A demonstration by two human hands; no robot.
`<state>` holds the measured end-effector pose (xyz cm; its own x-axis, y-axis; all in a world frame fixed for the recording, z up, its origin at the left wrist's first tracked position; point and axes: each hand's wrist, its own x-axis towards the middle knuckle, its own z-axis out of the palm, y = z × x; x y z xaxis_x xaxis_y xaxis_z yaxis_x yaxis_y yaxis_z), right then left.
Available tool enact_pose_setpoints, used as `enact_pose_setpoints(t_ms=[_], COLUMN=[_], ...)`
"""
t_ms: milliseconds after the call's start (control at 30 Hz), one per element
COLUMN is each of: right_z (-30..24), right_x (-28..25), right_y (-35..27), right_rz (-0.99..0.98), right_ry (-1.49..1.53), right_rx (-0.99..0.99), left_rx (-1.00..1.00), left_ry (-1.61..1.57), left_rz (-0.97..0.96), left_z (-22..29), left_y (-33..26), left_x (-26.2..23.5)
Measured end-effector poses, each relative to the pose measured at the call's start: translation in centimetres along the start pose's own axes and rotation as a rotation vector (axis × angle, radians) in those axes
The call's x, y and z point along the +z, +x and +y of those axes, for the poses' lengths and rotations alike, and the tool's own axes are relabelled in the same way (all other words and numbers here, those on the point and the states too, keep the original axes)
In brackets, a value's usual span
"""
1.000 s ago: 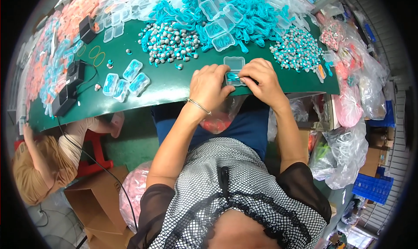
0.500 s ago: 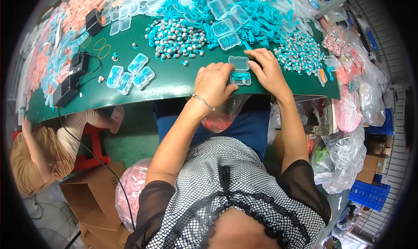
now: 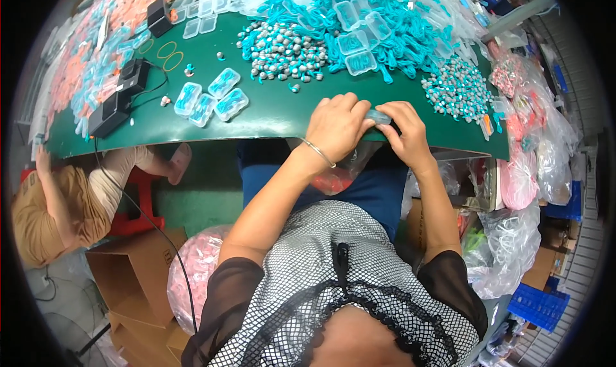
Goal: The recorder is picking up small beads and putting them into small clear plastic containers.
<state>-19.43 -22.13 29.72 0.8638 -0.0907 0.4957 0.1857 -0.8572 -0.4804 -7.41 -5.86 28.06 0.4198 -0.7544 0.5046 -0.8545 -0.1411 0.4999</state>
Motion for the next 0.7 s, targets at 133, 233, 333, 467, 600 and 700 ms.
enact_pose_setpoints(t_ms=[133,233,333,467,600,700], right_z=[-1.1,-2.2,-3.6,-1.5,0.8,0.9], right_x=[0.9,2.4,3.6,3.8,3.6,3.8], right_y=[0.3,1.2,3.3,5.2,7.9,9.0], right_rz=[-0.014,-0.053,-0.117,0.109,0.256,0.221], right_ry=[0.101,0.132,0.116,-0.054,-0.357,-0.450], right_rx=[0.013,-0.040,-0.119,-0.114,0.024,0.167], left_rx=[0.065,0.079,0.055,-0.035,-0.131,-0.162], left_ry=[-0.099,-0.048,0.133,0.459,0.587,0.576], left_rz=[0.041,0.066,0.104,0.174,0.179,0.182], left_z=[-1.1,-1.5,-1.9,-4.2,-5.3,-4.7], left_y=[-1.2,-2.8,-4.8,-6.7,-7.7,-7.3], left_x=[-0.9,-3.3,-6.0,-9.7,-11.5,-12.0])
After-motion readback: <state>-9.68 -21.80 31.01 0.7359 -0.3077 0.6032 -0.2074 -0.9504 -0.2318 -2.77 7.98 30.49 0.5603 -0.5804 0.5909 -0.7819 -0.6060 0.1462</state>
